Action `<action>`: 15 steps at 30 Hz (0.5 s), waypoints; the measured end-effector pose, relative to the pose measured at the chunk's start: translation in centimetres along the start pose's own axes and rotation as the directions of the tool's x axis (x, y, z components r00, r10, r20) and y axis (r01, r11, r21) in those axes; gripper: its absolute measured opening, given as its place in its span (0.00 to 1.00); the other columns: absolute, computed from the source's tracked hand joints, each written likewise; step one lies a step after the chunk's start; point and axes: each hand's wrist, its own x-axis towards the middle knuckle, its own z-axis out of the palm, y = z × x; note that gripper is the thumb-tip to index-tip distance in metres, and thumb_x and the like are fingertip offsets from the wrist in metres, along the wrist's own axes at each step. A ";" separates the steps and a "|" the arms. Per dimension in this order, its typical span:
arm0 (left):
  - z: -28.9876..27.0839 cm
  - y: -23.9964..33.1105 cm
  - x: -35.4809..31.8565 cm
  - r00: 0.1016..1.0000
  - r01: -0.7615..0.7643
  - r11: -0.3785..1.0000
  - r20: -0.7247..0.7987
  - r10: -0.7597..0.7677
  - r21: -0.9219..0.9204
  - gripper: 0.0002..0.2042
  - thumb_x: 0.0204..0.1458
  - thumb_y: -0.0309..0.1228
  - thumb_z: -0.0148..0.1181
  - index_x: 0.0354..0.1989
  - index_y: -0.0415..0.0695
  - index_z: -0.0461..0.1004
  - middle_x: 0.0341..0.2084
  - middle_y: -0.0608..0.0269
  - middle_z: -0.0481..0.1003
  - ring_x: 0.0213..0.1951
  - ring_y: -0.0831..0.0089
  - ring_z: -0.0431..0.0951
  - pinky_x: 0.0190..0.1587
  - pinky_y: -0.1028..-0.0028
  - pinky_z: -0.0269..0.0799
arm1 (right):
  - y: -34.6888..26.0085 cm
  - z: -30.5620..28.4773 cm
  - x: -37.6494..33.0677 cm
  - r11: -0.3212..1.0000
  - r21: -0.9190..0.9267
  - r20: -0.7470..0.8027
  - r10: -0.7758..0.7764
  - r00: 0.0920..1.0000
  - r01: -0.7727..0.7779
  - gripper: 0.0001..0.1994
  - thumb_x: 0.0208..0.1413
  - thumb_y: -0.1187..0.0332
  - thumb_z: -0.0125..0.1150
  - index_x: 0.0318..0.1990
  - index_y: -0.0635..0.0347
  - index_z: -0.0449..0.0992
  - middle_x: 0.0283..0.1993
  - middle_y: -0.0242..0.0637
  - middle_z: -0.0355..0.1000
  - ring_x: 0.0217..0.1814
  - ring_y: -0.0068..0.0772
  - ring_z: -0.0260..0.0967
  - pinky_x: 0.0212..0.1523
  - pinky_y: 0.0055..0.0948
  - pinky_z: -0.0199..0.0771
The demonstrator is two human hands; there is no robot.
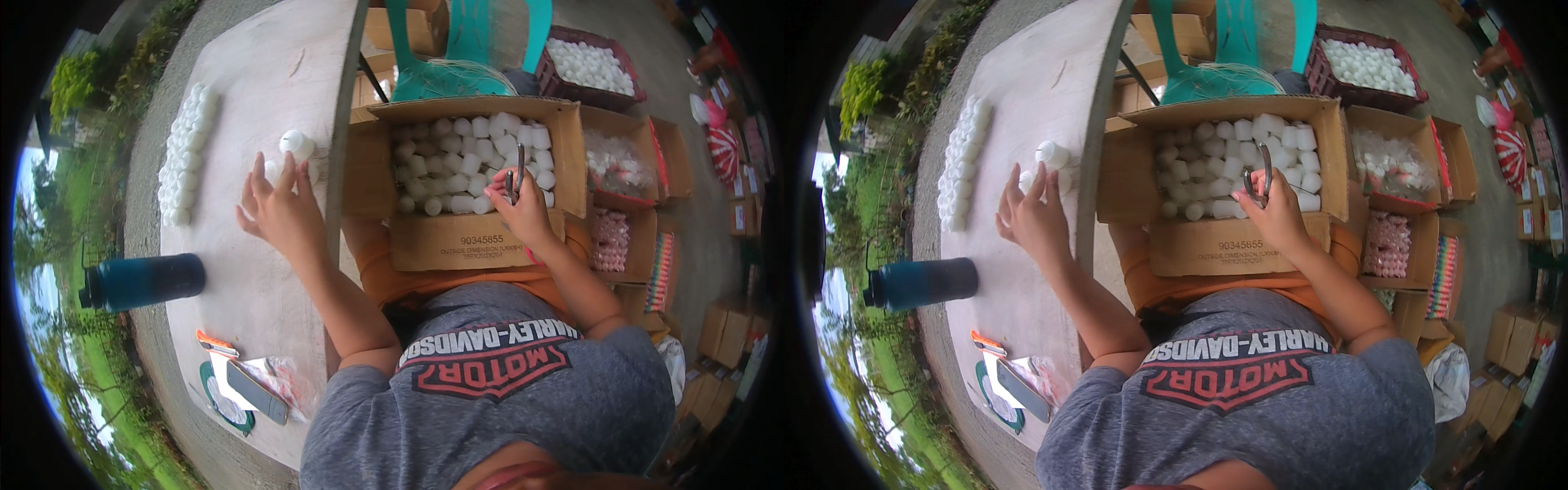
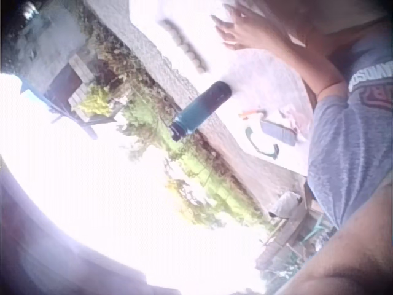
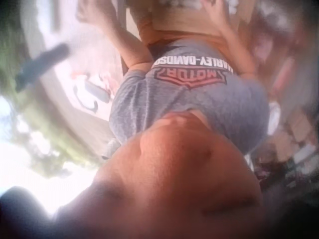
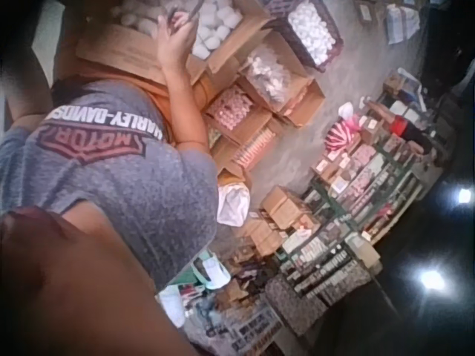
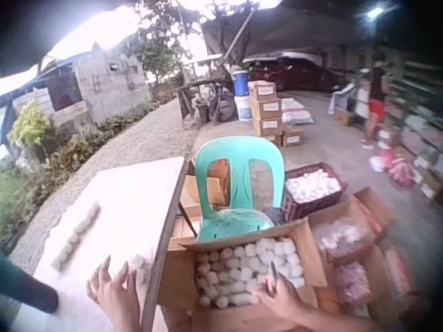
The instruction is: The person uses pliers to insert wicks into small white cylindrical candles and then ties a string around each candle. The person handles candles one at a time from a cardboard box and places finished units on a nearby table.
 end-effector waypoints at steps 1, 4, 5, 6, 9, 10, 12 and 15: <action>-0.1 -0.1 -0.2 1.000 -0.024 0.999 0.008 0.023 0.039 0.13 0.52 0.43 0.57 0.45 0.60 0.77 0.58 0.64 0.64 0.60 0.61 0.59 0.63 0.49 0.40 | 0.0 -0.4 -0.3 1.000 0.002 -0.020 0.018 1.000 -0.018 0.16 0.49 0.73 0.64 0.30 0.59 0.58 0.34 0.37 0.67 0.30 0.24 0.66 0.31 0.24 0.67; -1.2 0.8 -0.7 0.996 -0.087 0.986 -0.002 0.088 0.143 0.21 0.51 0.44 0.57 0.55 0.61 0.70 0.62 0.57 0.58 0.61 0.60 0.58 0.63 0.49 0.38 | 0.0 -1.2 -0.9 0.994 -0.016 -0.064 0.108 0.992 -0.109 0.14 0.51 0.72 0.63 0.31 0.60 0.59 0.32 0.37 0.67 0.29 0.23 0.65 0.30 0.24 0.66; -1.6 2.0 -0.7 0.988 -0.143 0.990 -0.063 0.144 0.021 0.21 0.50 0.42 0.58 0.55 0.60 0.70 0.61 0.58 0.59 0.60 0.60 0.59 0.62 0.51 0.41 | 0.0 -1.6 -1.2 0.985 -0.039 -0.072 0.167 0.983 -0.170 0.13 0.51 0.71 0.62 0.31 0.61 0.60 0.31 0.36 0.67 0.29 0.23 0.64 0.30 0.24 0.66; -2.2 3.3 -0.7 0.973 -0.202 0.975 -0.130 0.190 -0.094 0.21 0.49 0.40 0.59 0.55 0.59 0.70 0.59 0.58 0.61 0.59 0.60 0.60 0.61 0.52 0.44 | 0.0 -1.8 -1.5 0.971 -0.059 -0.079 0.227 0.971 -0.231 0.13 0.52 0.70 0.61 0.32 0.62 0.60 0.30 0.36 0.67 0.28 0.23 0.64 0.29 0.24 0.66; 0.0 8.3 -1.5 0.876 -0.387 0.677 -0.021 0.481 -0.626 0.19 0.42 0.28 0.63 0.47 0.49 0.73 0.50 0.59 0.70 0.51 0.58 0.69 0.55 0.61 0.60 | 1.0 -2.7 -2.0 0.950 -0.190 -0.062 0.238 0.969 -0.246 0.11 0.54 0.67 0.59 0.34 0.64 0.64 0.28 0.36 0.68 0.26 0.20 0.63 0.26 0.23 0.64; 2.4 10.1 -2.5 0.788 -0.495 0.517 -0.109 0.606 -0.698 0.14 0.44 0.30 0.61 0.43 0.47 0.73 0.38 0.59 0.74 0.42 0.59 0.73 0.43 0.63 0.68 | 1.8 -2.7 -2.1 0.962 -0.118 -0.065 0.241 0.968 -0.247 0.11 0.55 0.67 0.59 0.36 0.64 0.65 0.27 0.35 0.68 0.25 0.20 0.63 0.26 0.24 0.64; 7.3 13.1 -7.1 0.611 -0.356 0.709 0.423 0.669 -0.608 0.15 0.48 0.42 0.59 0.39 0.45 0.74 0.36 0.58 0.75 0.38 0.59 0.77 0.39 0.64 0.72 | 3.4 -2.6 -2.5 0.970 0.025 -0.078 0.241 0.967 -0.240 0.12 0.55 0.65 0.58 0.39 0.65 0.67 0.25 0.35 0.68 0.24 0.20 0.62 0.25 0.24 0.63; 12.4 15.4 -10.9 0.370 -0.449 0.775 0.697 0.614 -0.445 0.22 0.45 0.50 0.59 0.38 0.43 0.75 0.36 0.56 0.76 0.40 0.61 0.78 0.40 0.65 0.74 | -1.2 -4.2 -2.1 0.879 0.051 0.038 0.473 0.880 -0.475 0.14 0.54 0.65 0.59 0.43 0.63 0.67 0.24 0.34 0.68 0.23 0.20 0.62 0.25 0.25 0.64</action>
